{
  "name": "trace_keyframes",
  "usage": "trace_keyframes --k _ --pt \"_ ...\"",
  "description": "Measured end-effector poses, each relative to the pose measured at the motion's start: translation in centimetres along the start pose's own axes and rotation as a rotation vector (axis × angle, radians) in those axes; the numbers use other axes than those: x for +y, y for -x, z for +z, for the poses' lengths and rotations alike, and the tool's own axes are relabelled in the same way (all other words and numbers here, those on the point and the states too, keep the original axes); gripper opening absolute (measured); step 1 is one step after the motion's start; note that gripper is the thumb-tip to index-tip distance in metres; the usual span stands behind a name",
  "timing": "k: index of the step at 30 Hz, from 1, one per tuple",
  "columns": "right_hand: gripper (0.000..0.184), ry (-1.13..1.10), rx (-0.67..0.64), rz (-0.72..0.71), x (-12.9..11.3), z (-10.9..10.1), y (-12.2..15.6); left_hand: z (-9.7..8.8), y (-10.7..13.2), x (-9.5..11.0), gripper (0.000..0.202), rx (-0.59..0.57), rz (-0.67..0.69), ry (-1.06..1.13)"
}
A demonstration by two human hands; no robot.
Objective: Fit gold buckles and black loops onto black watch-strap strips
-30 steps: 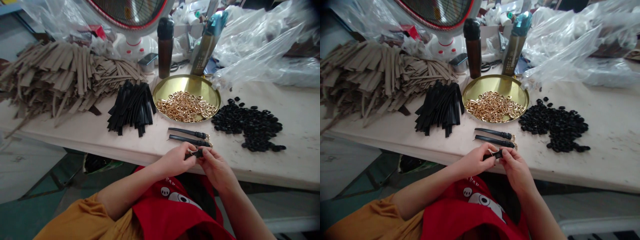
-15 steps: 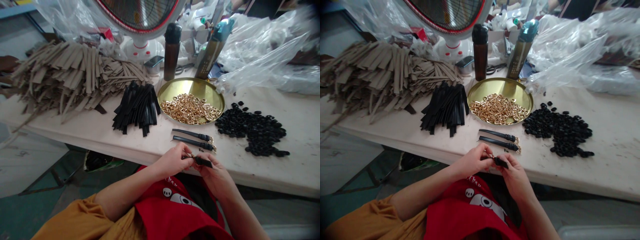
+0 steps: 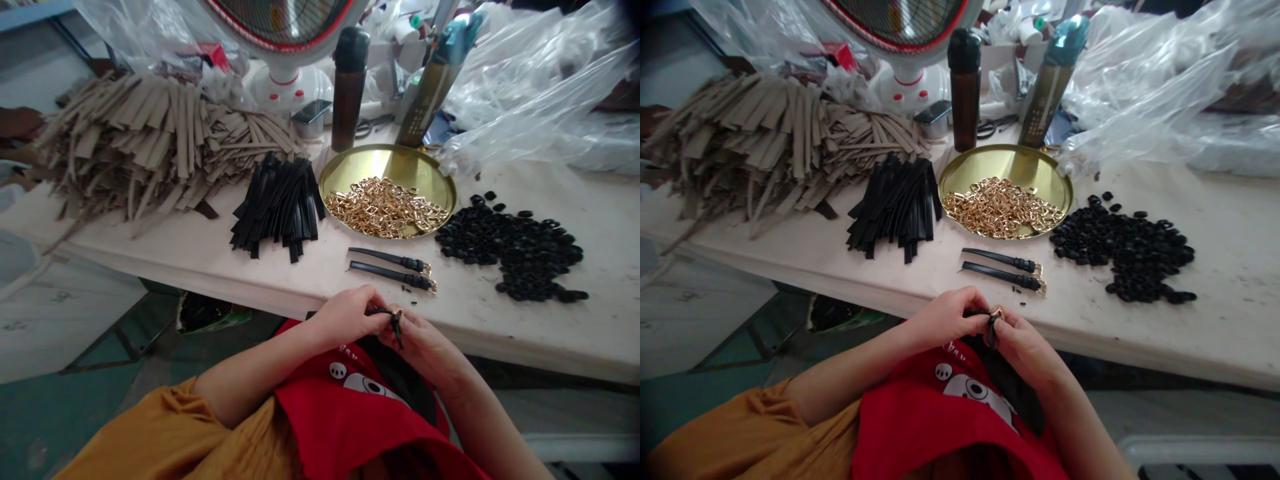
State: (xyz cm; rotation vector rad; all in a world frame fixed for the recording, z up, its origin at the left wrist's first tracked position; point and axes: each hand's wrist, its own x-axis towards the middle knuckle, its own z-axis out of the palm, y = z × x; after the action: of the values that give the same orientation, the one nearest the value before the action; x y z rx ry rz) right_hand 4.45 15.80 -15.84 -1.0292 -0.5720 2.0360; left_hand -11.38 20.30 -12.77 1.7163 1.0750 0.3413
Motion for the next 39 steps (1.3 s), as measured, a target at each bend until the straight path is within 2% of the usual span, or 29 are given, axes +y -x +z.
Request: trace_keyframes --k 3,6,10,12,17,19,22,26,32,35,39 --pt "0.019 -0.051 0.069 -0.039 0.3 -0.2 0.0 0.0 0.2 -0.1 0.021 -0.004 -0.035 -0.061" --pt "0.024 -0.019 0.184 -0.116 0.4 -0.6 -0.3 -0.1 0.6 0.0 0.019 0.005 -0.089 -0.096" --pt "0.028 0.258 0.401 -0.271 -0.1 -0.7 -0.7 0.0 0.7 -0.1 0.024 -0.067 -0.121 0.161" --pt "0.028 0.378 0.468 -0.323 -0.3 -0.6 -0.6 0.2 0.4 0.0 0.028 -0.112 -0.157 0.291" --pt "0.030 0.485 0.356 -0.212 -0.2 -1.0 -0.2 0.4 0.0 -0.3 0.027 -0.146 -0.173 0.394" --pt "0.029 0.509 0.364 -0.190 0.1 -1.2 0.0 0.4 0.1 -0.7 0.028 -0.191 -0.218 0.500" --pt "0.027 0.614 0.488 -0.286 0.6 -1.2 0.0 0.6 0.2 -1.4 0.020 -0.249 -0.322 0.676" --pt "0.019 0.852 0.607 -0.455 1.0 -0.6 -0.2 1.2 0.3 -1.8 0.016 -0.173 -0.381 0.830" --pt "0.010 1.074 0.467 -0.494 1.2 -0.7 0.1 2.0 0.5 -1.8 0.019 -0.098 -0.392 0.855" --pt "0.009 1.106 0.401 -0.466 1.4 -1.2 0.6 2.2 0.7 -1.6 0.013 -0.112 -0.403 0.834" --pt "0.011 1.044 0.294 -0.374 1.5 -1.7 1.3 2.2 1.0 -1.7 0.013 -0.174 -0.428 0.750"
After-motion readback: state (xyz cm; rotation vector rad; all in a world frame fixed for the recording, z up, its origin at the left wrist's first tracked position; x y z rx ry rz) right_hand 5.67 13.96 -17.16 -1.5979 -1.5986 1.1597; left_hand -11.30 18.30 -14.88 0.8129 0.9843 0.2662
